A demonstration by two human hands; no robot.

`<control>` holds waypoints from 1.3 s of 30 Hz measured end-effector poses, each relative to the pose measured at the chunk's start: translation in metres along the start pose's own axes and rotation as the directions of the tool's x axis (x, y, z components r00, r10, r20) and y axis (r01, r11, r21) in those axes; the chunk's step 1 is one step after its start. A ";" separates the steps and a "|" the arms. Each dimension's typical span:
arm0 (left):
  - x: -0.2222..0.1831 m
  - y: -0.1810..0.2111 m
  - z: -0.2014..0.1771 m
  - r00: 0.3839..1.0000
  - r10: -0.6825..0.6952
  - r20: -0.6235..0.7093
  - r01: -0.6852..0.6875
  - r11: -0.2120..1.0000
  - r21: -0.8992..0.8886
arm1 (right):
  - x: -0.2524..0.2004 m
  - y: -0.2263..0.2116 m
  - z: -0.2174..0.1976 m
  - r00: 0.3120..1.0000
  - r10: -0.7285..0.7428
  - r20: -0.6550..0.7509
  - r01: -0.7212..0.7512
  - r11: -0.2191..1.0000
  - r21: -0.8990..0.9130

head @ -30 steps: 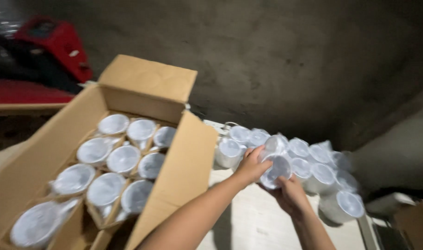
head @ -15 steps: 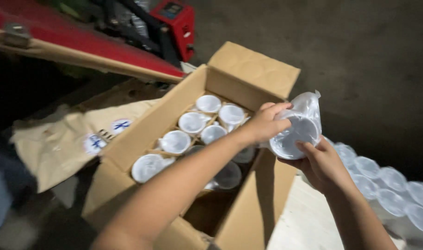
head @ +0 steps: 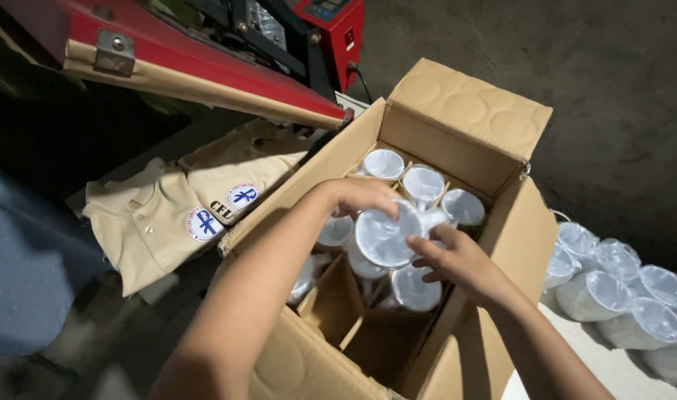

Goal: The person packs plastic-wrapped mugs into a cardboard box with dividers, assembles a divider into an empty box, and organizes mugs on a table.

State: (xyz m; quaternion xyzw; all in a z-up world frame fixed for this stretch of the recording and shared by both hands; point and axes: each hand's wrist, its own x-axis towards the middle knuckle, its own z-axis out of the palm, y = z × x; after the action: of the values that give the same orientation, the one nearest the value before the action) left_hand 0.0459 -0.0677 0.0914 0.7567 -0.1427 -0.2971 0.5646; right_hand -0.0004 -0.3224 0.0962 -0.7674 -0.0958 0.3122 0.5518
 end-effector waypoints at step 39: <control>-0.055 -0.123 0.014 0.680 -0.591 0.434 0.706 0.688 -0.170 | 0.074 0.026 0.096 0.938 -0.032 0.346 0.287 0.631 -0.720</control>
State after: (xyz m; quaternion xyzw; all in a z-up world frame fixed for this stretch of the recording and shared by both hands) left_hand -0.0201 -0.0086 -0.0105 0.5889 0.0931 -0.6269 0.5016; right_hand -0.0033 -0.2201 0.0259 -0.8588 -0.3690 0.3050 0.1825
